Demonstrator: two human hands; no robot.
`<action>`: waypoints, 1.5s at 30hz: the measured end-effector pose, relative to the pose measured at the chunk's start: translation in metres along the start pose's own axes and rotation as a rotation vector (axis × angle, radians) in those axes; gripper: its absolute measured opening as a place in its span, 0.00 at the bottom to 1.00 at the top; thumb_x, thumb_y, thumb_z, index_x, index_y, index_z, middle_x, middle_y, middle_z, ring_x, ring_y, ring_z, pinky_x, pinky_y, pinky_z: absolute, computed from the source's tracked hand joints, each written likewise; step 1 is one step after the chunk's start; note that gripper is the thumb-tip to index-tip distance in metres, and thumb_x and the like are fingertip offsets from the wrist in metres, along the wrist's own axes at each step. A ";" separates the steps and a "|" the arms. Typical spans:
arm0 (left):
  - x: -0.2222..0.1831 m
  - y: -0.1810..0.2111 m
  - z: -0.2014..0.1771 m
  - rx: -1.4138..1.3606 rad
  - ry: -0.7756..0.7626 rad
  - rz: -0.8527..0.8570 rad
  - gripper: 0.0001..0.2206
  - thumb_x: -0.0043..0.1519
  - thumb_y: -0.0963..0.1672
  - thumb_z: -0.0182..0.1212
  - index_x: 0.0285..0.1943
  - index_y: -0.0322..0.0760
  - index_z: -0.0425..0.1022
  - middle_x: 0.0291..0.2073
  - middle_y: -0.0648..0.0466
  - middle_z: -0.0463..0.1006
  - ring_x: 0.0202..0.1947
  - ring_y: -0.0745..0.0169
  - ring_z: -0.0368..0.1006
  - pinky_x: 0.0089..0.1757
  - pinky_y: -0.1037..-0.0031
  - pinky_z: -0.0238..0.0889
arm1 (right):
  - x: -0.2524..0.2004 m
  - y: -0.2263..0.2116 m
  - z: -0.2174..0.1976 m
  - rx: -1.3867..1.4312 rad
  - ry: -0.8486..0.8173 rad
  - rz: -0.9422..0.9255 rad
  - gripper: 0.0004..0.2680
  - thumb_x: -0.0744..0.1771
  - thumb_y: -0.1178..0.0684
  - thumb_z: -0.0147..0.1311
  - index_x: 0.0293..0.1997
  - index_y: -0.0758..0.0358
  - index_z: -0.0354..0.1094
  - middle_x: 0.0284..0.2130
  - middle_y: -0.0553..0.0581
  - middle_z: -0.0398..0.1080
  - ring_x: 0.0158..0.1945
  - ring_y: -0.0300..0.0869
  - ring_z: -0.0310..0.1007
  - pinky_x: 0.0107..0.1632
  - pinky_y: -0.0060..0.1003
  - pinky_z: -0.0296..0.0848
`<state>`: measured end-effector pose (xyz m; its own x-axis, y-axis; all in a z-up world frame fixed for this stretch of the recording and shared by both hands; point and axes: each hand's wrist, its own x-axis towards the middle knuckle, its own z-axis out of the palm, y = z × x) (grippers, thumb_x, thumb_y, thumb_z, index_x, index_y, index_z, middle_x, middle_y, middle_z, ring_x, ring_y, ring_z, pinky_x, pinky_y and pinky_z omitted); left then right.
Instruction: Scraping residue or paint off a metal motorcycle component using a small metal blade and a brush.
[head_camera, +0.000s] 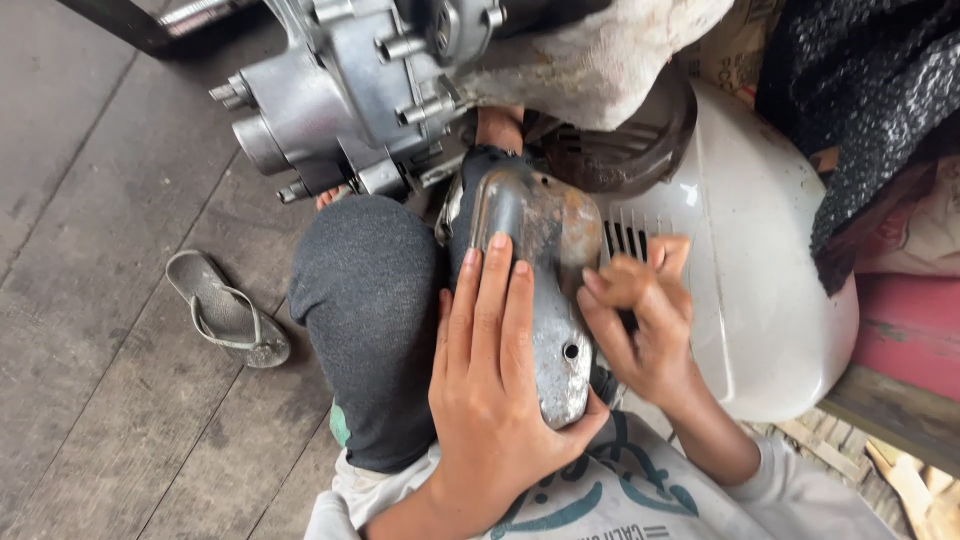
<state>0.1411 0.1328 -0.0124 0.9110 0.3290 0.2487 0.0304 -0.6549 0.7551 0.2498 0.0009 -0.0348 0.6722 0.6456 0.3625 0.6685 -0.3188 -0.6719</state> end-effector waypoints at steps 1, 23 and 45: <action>0.001 0.000 0.002 0.005 0.012 0.007 0.48 0.43 0.49 0.75 0.72 0.22 0.56 0.73 0.30 0.58 0.75 0.26 0.58 0.67 0.41 0.57 | 0.002 0.003 0.000 0.000 0.005 -0.014 0.06 0.64 0.69 0.53 0.35 0.63 0.63 0.21 0.49 0.61 0.25 0.38 0.51 0.56 0.45 0.49; 0.001 0.000 0.001 0.031 0.015 0.010 0.49 0.41 0.49 0.75 0.72 0.21 0.56 0.72 0.28 0.58 0.74 0.25 0.58 0.66 0.42 0.57 | 0.006 -0.002 0.001 -0.018 0.003 0.045 0.07 0.64 0.67 0.56 0.32 0.61 0.63 0.22 0.47 0.65 0.24 0.37 0.54 0.57 0.42 0.49; -0.001 0.001 0.001 0.039 0.004 0.001 0.50 0.42 0.49 0.77 0.72 0.22 0.55 0.73 0.30 0.58 0.74 0.25 0.59 0.67 0.43 0.58 | 0.006 -0.006 0.003 -0.077 0.020 0.013 0.07 0.65 0.69 0.56 0.37 0.63 0.64 0.22 0.48 0.64 0.24 0.38 0.53 0.56 0.44 0.49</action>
<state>0.1406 0.1311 -0.0119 0.9093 0.3309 0.2522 0.0453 -0.6814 0.7305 0.2484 0.0086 -0.0306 0.6864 0.6274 0.3677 0.6819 -0.3796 -0.6252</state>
